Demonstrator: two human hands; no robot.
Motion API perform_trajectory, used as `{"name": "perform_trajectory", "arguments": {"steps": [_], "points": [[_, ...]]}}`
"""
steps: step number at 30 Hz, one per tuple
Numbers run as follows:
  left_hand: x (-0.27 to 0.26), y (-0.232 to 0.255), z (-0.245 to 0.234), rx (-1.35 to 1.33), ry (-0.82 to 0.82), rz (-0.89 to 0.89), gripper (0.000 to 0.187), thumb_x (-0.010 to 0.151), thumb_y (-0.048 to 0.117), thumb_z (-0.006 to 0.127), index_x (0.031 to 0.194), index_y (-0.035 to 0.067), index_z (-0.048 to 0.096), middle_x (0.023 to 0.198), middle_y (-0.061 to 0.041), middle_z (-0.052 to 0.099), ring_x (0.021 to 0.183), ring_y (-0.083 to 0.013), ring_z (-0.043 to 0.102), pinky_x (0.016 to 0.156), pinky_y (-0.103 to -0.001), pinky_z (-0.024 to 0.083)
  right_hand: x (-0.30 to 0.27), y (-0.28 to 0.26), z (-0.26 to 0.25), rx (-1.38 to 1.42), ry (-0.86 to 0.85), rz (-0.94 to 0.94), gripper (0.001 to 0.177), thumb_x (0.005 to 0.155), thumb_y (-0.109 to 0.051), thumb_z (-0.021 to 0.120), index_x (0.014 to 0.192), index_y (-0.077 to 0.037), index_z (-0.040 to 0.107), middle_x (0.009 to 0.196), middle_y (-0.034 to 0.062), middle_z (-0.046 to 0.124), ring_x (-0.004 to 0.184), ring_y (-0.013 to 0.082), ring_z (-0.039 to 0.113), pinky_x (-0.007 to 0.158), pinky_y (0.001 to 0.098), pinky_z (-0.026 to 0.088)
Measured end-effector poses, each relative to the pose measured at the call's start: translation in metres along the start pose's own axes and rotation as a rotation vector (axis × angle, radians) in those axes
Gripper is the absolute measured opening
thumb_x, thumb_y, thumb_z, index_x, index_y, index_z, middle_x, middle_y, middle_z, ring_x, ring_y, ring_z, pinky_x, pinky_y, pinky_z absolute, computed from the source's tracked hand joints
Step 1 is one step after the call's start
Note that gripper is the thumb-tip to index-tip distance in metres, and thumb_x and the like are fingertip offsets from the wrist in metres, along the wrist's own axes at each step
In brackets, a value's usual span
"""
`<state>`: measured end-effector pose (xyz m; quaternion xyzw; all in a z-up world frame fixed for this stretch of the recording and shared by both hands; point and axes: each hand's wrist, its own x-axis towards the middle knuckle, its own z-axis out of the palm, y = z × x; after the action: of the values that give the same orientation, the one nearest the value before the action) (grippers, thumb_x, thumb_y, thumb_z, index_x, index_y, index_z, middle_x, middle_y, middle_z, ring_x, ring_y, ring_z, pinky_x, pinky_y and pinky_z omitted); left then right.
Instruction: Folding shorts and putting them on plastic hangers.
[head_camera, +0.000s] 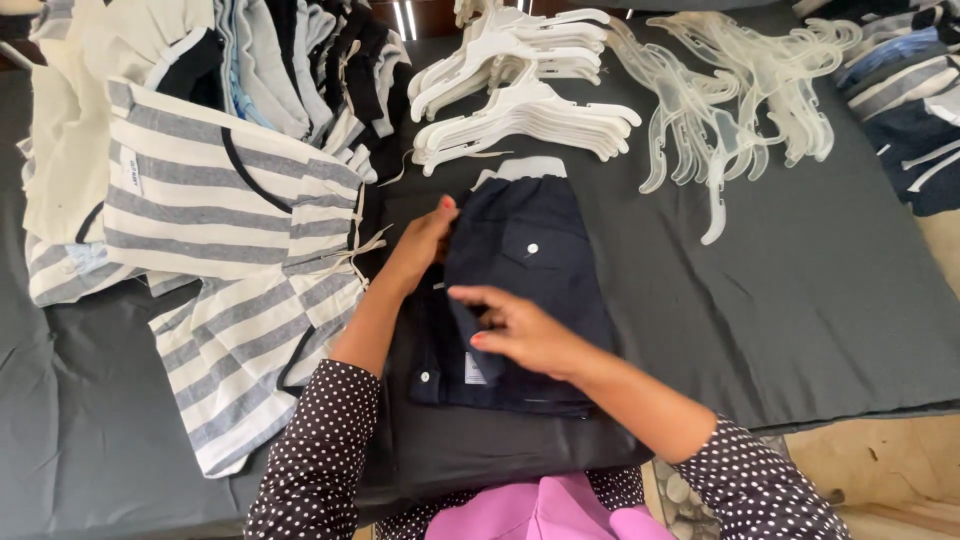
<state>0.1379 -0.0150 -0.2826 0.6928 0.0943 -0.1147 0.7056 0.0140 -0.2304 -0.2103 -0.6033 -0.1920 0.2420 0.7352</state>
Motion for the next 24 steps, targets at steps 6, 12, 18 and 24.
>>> {"name": "perform_trajectory", "arguments": {"steps": [6,12,18,24], "points": [[0.005,-0.02,-0.007,0.167,-0.044,0.197,0.052,0.089,0.02,0.08,0.139,0.016,0.065,0.091,-0.012,0.073,0.083,-0.021,0.072,0.07,-0.035,0.061,0.001,0.003,-0.01,-0.247,-0.208,-0.037,0.054,0.099,-0.01,0.063,0.151,-0.006,0.05,0.135,0.0209,0.064,0.116,0.0303,0.067,0.098,0.0419,0.055],[-0.071,0.069,0.021,0.831,0.057,0.189,0.069,0.098,0.018,0.063,0.159,0.015,0.031,0.12,-0.032,0.067,0.112,-0.0493,0.066,0.094,-0.06,0.053,0.031,-0.016,-0.068,-1.144,0.325,-0.498,0.047,0.1,-0.03,0.067,0.144,-0.018,0.06,0.144,0.0118,0.057,0.135,0.0332,0.055,0.11,0.0459,0.045],[-0.054,0.058,0.04,1.415,0.006,0.726,0.064,0.099,0.021,0.055,0.16,0.024,0.037,0.166,-0.007,0.035,0.154,-0.0327,0.025,0.118,-0.067,0.016,0.056,0.008,-0.08,-1.628,0.121,0.175,0.079,0.106,-0.064,0.026,0.165,-0.013,0.019,0.172,0.0215,0.005,0.159,0.0378,-0.003,0.126,0.0584,0.003],[-0.047,0.047,0.032,1.432,-0.23,0.491,0.058,0.109,0.051,0.028,0.164,0.03,0.026,0.175,-0.002,0.008,0.159,-0.0325,0.005,0.118,-0.074,0.005,0.063,0.005,-0.109,-1.678,0.035,0.102,0.072,0.106,-0.062,0.019,0.166,-0.021,0.018,0.174,0.0145,0.004,0.16,0.0315,-0.003,0.124,0.0613,-0.001]]}}
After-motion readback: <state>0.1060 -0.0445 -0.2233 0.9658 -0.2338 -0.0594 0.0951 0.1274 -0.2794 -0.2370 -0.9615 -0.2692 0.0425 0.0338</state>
